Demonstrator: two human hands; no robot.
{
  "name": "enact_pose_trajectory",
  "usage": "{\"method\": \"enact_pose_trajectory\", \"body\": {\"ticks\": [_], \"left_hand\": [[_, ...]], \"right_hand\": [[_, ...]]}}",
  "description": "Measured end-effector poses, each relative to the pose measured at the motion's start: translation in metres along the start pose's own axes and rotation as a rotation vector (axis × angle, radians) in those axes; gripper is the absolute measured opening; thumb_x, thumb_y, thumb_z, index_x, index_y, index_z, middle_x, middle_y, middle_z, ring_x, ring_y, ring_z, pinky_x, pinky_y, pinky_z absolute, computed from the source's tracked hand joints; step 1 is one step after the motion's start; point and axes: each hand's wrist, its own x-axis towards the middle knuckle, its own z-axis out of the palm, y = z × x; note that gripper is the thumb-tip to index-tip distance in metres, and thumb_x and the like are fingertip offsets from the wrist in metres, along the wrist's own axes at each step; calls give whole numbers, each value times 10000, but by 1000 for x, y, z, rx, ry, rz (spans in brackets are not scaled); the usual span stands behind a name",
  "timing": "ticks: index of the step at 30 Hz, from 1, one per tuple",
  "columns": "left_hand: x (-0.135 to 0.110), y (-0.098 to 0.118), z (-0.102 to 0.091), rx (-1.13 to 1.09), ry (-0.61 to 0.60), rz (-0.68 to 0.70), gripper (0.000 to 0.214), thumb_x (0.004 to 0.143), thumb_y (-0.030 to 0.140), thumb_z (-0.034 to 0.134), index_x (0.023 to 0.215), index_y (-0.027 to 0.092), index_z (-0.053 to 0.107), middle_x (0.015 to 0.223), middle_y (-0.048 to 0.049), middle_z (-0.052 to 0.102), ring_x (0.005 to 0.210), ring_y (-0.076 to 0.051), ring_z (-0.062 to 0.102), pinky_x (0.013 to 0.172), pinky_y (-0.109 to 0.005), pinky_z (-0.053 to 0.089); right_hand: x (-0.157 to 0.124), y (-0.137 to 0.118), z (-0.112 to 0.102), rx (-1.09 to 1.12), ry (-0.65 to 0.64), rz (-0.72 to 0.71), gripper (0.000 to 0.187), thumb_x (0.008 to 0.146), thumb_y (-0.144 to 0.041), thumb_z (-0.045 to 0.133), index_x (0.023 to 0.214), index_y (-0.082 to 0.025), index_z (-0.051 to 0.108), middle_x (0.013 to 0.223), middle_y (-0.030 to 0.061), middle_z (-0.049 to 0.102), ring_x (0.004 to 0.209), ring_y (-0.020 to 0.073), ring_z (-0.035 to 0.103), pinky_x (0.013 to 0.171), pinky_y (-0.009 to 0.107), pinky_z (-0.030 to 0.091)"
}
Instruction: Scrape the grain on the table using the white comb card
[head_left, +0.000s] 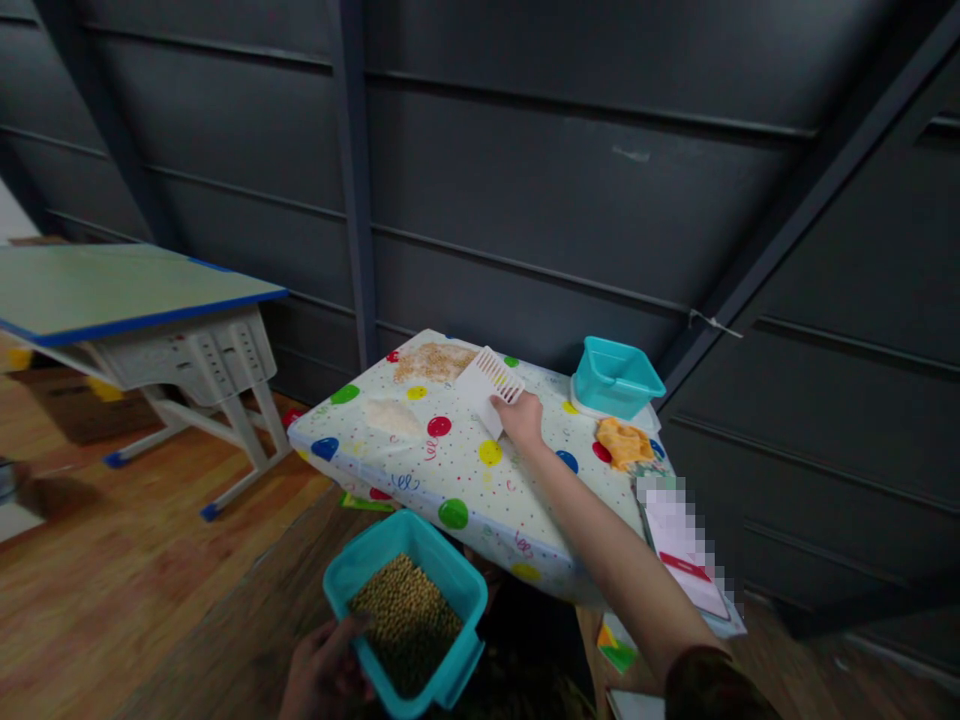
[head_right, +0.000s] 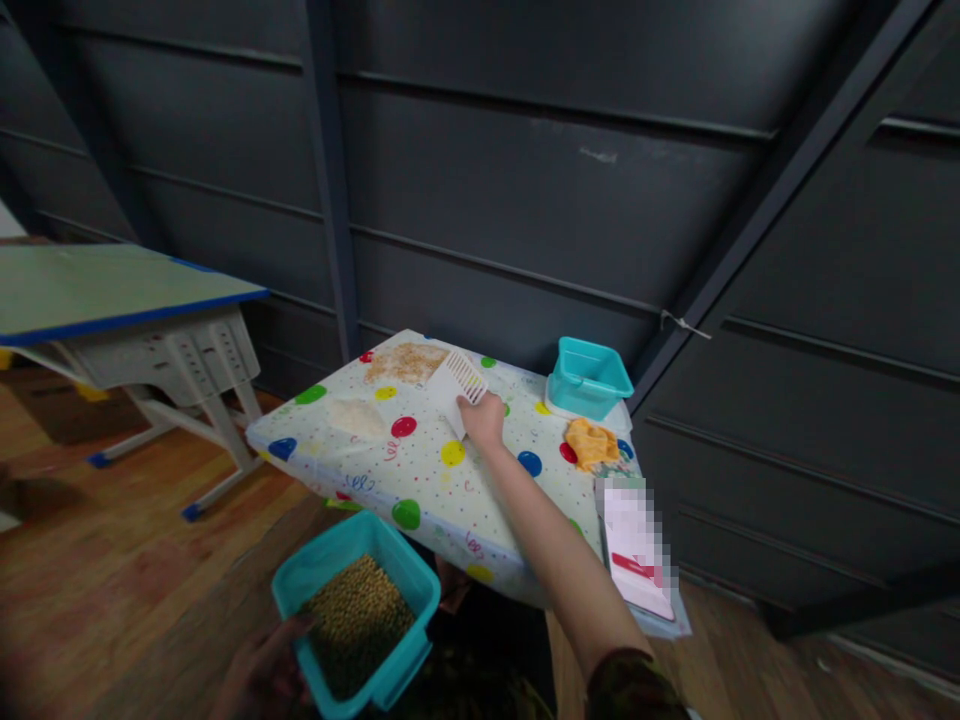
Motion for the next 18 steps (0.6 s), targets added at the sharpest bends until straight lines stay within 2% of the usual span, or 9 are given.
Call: {"method": "enact_pose_trajectory", "body": {"ticks": [4, 9, 11, 14, 18], "left_hand": [[-3, 3, 2, 40, -16, 18, 518, 433, 555, 958, 449, 194, 587, 376, 21, 492, 306, -144, 462, 309, -280, 409], [-9, 6, 6, 46, 31, 15, 446, 497, 473, 937, 451, 196, 591, 370, 12, 503, 305, -129, 460, 314, -259, 413], [-9, 6, 5, 41, 32, -9, 477, 452, 464, 968, 441, 192, 576, 358, 21, 500, 299, -131, 459, 312, -261, 414], [-7, 5, 2, 44, -8, -49, 524, 416, 549, 983, 464, 181, 613, 382, 8, 548, 311, -148, 494, 325, -268, 422], [-6, 4, 1, -9, -16, -12, 552, 388, 576, 995, 485, 166, 638, 380, 25, 533, 308, -123, 475, 324, -241, 397]], "right_hand": [[9, 17, -11, 28, 21, 22, 247, 865, -224, 753, 1073, -107, 816, 1132, 163, 801, 1068, 281, 777, 909, 331, 585], [32, 32, -29, 71, 82, -27, 271, 871, -259, 741, 1095, -122, 808, 1124, 146, 807, 1034, 272, 782, 887, 340, 587], [42, 34, -37, -14, 122, -25, 284, 893, -279, 721, 1112, -120, 805, 1130, 154, 805, 1050, 283, 776, 911, 348, 576], [52, 35, -42, -211, 144, -10, 319, 945, -314, 676, 1149, -101, 799, 1134, 187, 798, 1082, 302, 764, 933, 340, 555], [56, 34, -33, -402, 90, -30, 339, 1002, -311, 607, 1204, -105, 785, 1147, 198, 792, 1081, 289, 760, 919, 307, 540]]}}
